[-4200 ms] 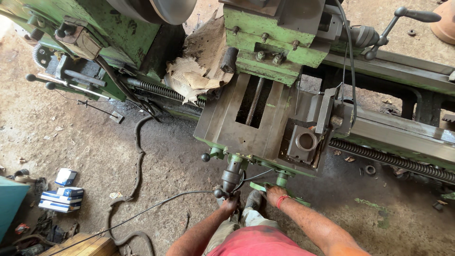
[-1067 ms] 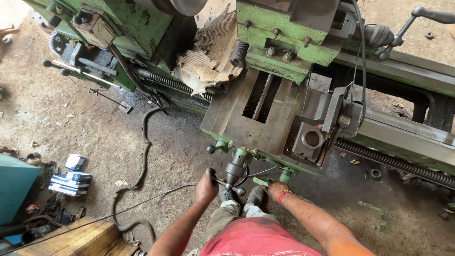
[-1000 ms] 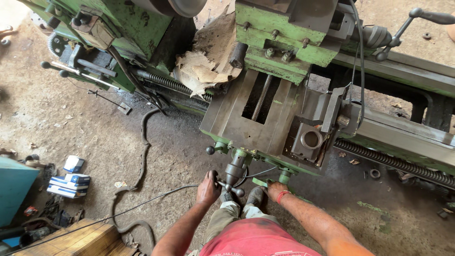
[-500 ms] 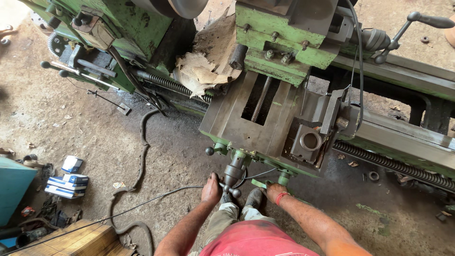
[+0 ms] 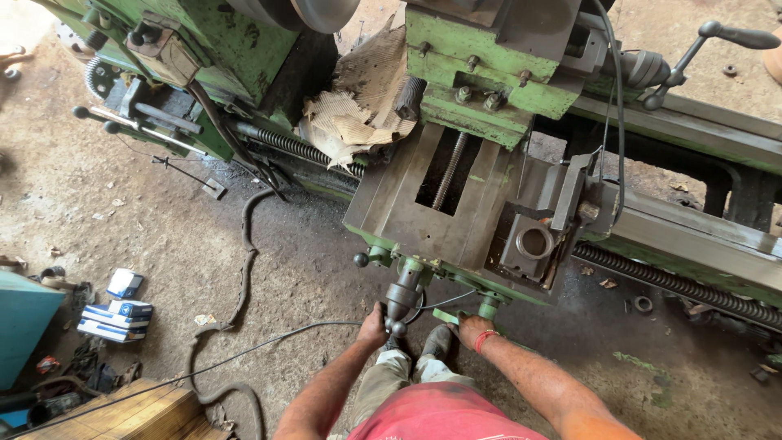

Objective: The person operates a green milling machine, repeatedly turning a handwheel to adjust the machine's position. The person's hands are visible manipulating the controls while the machine runs.

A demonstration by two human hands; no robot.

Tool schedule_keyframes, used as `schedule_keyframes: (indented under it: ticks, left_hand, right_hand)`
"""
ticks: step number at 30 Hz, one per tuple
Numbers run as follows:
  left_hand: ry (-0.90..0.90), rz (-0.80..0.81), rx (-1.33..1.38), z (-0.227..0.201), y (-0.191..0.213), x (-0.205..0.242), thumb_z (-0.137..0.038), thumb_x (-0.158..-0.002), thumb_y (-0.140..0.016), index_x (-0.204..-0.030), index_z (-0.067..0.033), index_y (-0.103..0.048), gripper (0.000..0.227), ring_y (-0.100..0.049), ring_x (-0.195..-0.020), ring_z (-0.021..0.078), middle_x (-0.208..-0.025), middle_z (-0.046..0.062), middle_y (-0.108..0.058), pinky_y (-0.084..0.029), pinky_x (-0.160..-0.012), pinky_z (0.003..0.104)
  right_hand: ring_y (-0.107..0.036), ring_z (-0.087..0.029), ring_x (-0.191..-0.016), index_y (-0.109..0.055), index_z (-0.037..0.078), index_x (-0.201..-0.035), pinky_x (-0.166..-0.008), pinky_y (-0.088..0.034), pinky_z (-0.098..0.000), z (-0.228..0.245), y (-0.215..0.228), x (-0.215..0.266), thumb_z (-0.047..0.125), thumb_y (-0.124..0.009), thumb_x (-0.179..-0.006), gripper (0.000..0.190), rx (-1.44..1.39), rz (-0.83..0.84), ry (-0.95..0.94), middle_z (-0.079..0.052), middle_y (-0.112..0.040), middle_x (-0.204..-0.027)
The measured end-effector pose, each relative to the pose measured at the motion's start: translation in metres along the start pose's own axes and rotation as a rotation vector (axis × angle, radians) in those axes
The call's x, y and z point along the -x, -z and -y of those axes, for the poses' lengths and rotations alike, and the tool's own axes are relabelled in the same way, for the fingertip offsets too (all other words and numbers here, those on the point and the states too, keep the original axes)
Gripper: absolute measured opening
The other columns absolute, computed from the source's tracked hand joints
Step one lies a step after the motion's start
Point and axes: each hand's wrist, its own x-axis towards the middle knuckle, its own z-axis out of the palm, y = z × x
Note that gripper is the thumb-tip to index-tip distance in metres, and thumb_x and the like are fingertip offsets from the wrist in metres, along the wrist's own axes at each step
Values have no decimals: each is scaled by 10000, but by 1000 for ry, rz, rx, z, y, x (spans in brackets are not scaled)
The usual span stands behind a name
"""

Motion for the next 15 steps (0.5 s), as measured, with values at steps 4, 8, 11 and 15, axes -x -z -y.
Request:
schedule_keyframes:
  ticks: [4, 8, 11, 15]
  left_hand:
    - [94, 58, 49, -7, -7, -2, -93, -749, -718, -1263, -96, -476, 568, -651, -1126, 444, -1141, 237, -695, -512, -925, 510]
    - [174, 26, 123, -10, -27, -5, -228, -854, -734, -1296, -85, -534, 506, -646, -1132, 404, -1156, 230, -689, -515, -942, 472]
    - [213, 17, 210, -6, -45, -3, -342, -941, -661, -1207, -88, -633, 369, -700, -1046, 335, -1075, 174, -733, -542, -891, 443]
    - [328, 199, 262, -2, -56, -2, -442, -966, -593, -1107, -106, -654, 369, -674, -853, 247, -903, 88, -707, -523, -752, 419]
  right_hand:
    - [-718, -337, -1019, -572, 102, -1336, -842, -578, -475, 0, 2, 1, 593, -382, -1049, 600, 22, 8, -5, -157, -741, -1086]
    - [-706, -344, -1030, -538, 104, -1386, -850, -573, -479, 2, 4, -1, 612, -399, -1022, 640, -4, -28, -12, -169, -719, -1103]
    - [-709, -344, -1036, -554, 102, -1379, -863, -569, -474, 1, 2, 0, 612, -392, -1035, 636, 0, -41, 3, -171, -725, -1109]
    - [-713, -343, -1030, -520, 106, -1416, -852, -574, -474, 0, 2, 0, 591, -385, -1043, 627, -2, 23, -29, -169, -733, -1094]
